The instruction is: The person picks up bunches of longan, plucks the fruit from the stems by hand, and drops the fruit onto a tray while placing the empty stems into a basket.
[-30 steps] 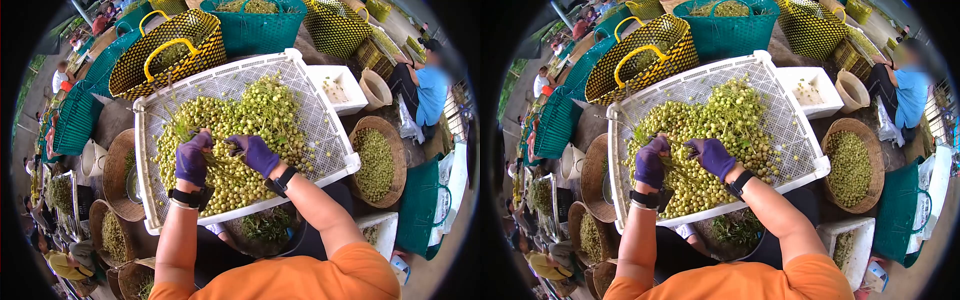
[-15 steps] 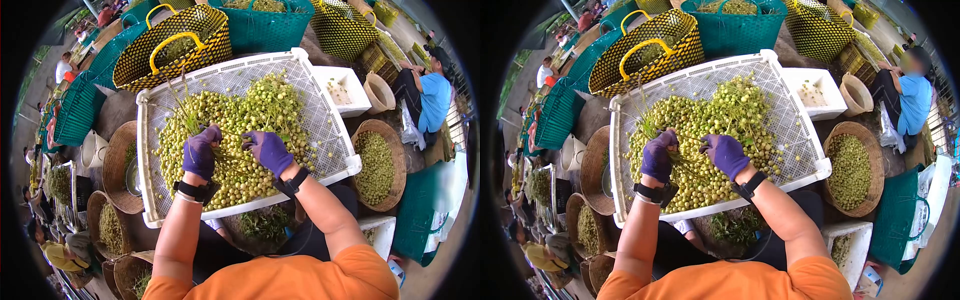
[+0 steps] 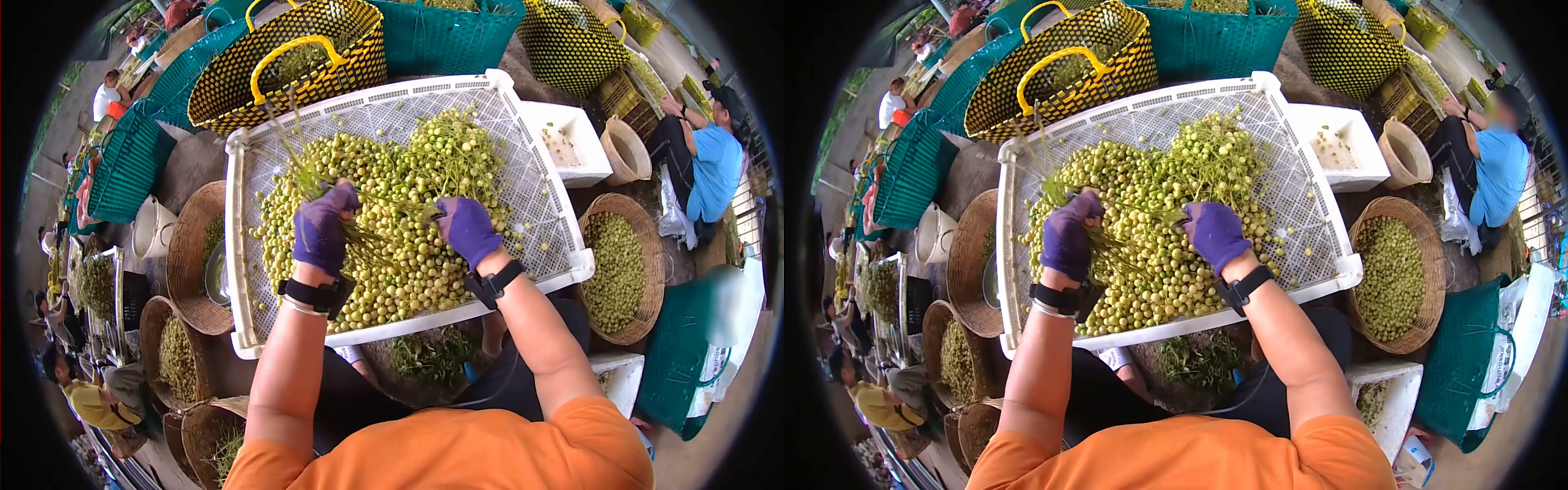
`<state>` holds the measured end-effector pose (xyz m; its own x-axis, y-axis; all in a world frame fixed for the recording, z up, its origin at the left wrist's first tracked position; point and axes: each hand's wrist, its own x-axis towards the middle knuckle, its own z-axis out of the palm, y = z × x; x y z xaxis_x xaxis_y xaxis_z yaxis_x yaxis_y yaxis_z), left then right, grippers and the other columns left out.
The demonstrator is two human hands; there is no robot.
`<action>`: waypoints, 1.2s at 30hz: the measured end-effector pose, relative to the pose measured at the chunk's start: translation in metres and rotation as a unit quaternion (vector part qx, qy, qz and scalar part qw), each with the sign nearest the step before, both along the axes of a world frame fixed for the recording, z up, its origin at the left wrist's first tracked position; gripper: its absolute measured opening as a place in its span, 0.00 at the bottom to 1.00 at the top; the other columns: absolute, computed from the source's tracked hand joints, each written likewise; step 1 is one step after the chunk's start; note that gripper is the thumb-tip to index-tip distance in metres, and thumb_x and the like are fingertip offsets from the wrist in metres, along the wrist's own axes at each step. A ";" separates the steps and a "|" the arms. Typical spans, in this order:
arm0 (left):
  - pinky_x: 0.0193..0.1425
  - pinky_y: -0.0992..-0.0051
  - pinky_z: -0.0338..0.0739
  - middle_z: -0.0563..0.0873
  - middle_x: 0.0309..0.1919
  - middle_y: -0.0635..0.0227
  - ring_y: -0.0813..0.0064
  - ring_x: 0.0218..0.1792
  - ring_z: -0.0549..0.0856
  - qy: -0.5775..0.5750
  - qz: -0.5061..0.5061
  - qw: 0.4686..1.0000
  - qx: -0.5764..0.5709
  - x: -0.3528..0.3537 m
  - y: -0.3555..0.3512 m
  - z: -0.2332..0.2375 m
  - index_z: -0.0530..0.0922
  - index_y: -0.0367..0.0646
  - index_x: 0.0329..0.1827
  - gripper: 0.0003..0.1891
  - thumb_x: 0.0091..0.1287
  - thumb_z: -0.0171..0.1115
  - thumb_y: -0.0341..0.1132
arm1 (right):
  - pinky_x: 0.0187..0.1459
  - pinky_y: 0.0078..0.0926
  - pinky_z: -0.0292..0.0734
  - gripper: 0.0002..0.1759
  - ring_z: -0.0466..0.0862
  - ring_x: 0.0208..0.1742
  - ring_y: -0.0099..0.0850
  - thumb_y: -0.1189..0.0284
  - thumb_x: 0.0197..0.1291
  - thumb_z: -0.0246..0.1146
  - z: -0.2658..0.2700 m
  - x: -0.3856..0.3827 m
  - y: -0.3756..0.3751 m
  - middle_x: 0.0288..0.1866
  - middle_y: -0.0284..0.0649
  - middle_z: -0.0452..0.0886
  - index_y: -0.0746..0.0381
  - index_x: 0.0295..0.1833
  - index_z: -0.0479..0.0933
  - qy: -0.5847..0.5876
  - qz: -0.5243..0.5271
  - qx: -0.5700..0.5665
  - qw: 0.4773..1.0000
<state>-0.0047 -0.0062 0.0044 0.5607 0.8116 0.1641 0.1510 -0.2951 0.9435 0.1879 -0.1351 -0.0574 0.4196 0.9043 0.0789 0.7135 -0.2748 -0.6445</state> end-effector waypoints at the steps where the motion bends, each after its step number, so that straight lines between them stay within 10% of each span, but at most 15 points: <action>1: 0.24 0.81 0.60 0.69 0.18 0.80 0.85 0.19 0.67 -0.082 0.024 0.979 -0.184 -0.002 0.007 0.002 0.75 0.46 0.30 0.10 0.69 0.53 0.38 | 0.34 0.37 0.76 0.05 0.82 0.33 0.47 0.71 0.54 0.64 -0.002 0.004 -0.002 0.27 0.48 0.81 0.60 0.33 0.80 0.015 0.000 0.024 1.000; 5: 0.27 0.84 0.60 0.68 0.19 0.79 0.86 0.21 0.65 -0.303 0.098 0.909 -0.267 -0.026 0.047 0.005 0.73 0.46 0.23 0.13 0.68 0.53 0.34 | 0.39 0.39 0.79 0.20 0.84 0.39 0.44 0.67 0.58 0.61 -0.018 -0.008 -0.012 0.47 0.50 0.81 0.59 0.57 0.74 0.075 0.115 -0.017 0.990; 6: 0.28 0.83 0.59 0.67 0.19 0.79 0.85 0.22 0.65 -0.313 0.086 0.911 -0.256 -0.029 0.050 0.007 0.72 0.46 0.23 0.13 0.68 0.52 0.34 | 0.48 0.40 0.77 0.29 0.79 0.52 0.43 0.63 0.60 0.59 0.002 -0.019 -0.011 0.60 0.50 0.74 0.59 0.67 0.64 -0.095 0.146 -0.154 0.972; 9: 0.30 0.82 0.59 0.65 0.19 0.79 0.84 0.23 0.64 -0.314 0.063 0.917 -0.238 -0.031 0.044 0.018 0.70 0.47 0.22 0.13 0.68 0.51 0.34 | 0.57 0.45 0.72 0.35 0.71 0.64 0.46 0.61 0.60 0.60 -0.017 -0.050 -0.010 0.66 0.51 0.68 0.57 0.71 0.59 -0.305 0.172 -0.098 0.932; 17: 0.29 0.81 0.59 0.66 0.20 0.78 0.83 0.23 0.65 -0.301 0.024 0.910 -0.285 -0.027 0.032 0.022 0.70 0.47 0.22 0.11 0.65 0.52 0.34 | 0.59 0.52 0.67 0.30 0.65 0.69 0.50 0.70 0.62 0.46 -0.022 -0.051 0.096 0.72 0.48 0.62 0.46 0.72 0.60 -0.263 0.170 -0.216 0.925; 23: 0.29 0.82 0.60 0.66 0.19 0.79 0.83 0.23 0.65 -0.311 0.045 0.896 -0.313 -0.033 0.042 0.018 0.68 0.48 0.20 0.13 0.66 0.51 0.33 | 0.56 0.38 0.75 0.28 0.79 0.55 0.42 0.77 0.60 0.56 0.014 -0.012 0.102 0.63 0.53 0.71 0.52 0.67 0.67 -0.082 0.201 -0.100 0.971; 25: 0.29 0.81 0.60 0.66 0.19 0.79 0.83 0.23 0.66 -0.292 0.058 0.907 -0.298 -0.030 0.038 0.023 0.68 0.48 0.21 0.13 0.67 0.50 0.34 | 0.36 0.19 0.77 0.22 0.80 0.32 0.23 0.78 0.63 0.50 0.063 -0.020 0.074 0.45 0.40 0.84 0.60 0.63 0.72 0.172 0.078 -0.084 0.978; 27: 0.29 0.81 0.60 0.66 0.19 0.78 0.82 0.23 0.66 -0.268 0.072 0.917 -0.285 -0.027 0.035 0.021 0.69 0.47 0.21 0.13 0.67 0.50 0.34 | 0.36 0.16 0.78 0.21 0.81 0.31 0.21 0.75 0.64 0.49 0.048 -0.021 0.057 0.41 0.40 0.85 0.61 0.62 0.73 0.218 0.088 0.073 0.969; 33: 0.30 0.82 0.61 0.69 0.19 0.77 0.84 0.23 0.68 -0.194 0.042 0.950 -0.241 -0.016 0.019 0.011 0.72 0.43 0.22 0.15 0.68 0.52 0.38 | 0.44 0.20 0.77 0.12 0.81 0.33 0.24 0.75 0.63 0.51 0.016 -0.039 0.010 0.37 0.37 0.83 0.66 0.46 0.77 0.337 0.161 0.029 0.927; 35: 0.30 0.82 0.61 0.71 0.19 0.76 0.84 0.22 0.68 -0.168 0.052 0.954 -0.241 -0.016 0.017 0.012 0.74 0.42 0.23 0.15 0.69 0.53 0.38 | 0.44 0.21 0.76 0.10 0.80 0.33 0.24 0.76 0.62 0.51 -0.023 -0.046 0.004 0.33 0.36 0.83 0.66 0.45 0.76 0.307 0.068 0.306 0.899; 36: 0.30 0.82 0.61 0.71 0.19 0.76 0.84 0.22 0.68 -0.128 0.059 0.964 -0.226 -0.017 0.013 0.019 0.74 0.42 0.23 0.15 0.68 0.53 0.38 | 0.43 0.22 0.76 0.10 0.80 0.33 0.23 0.76 0.63 0.53 0.001 -0.045 -0.003 0.31 0.36 0.83 0.66 0.48 0.74 0.329 0.098 0.247 0.906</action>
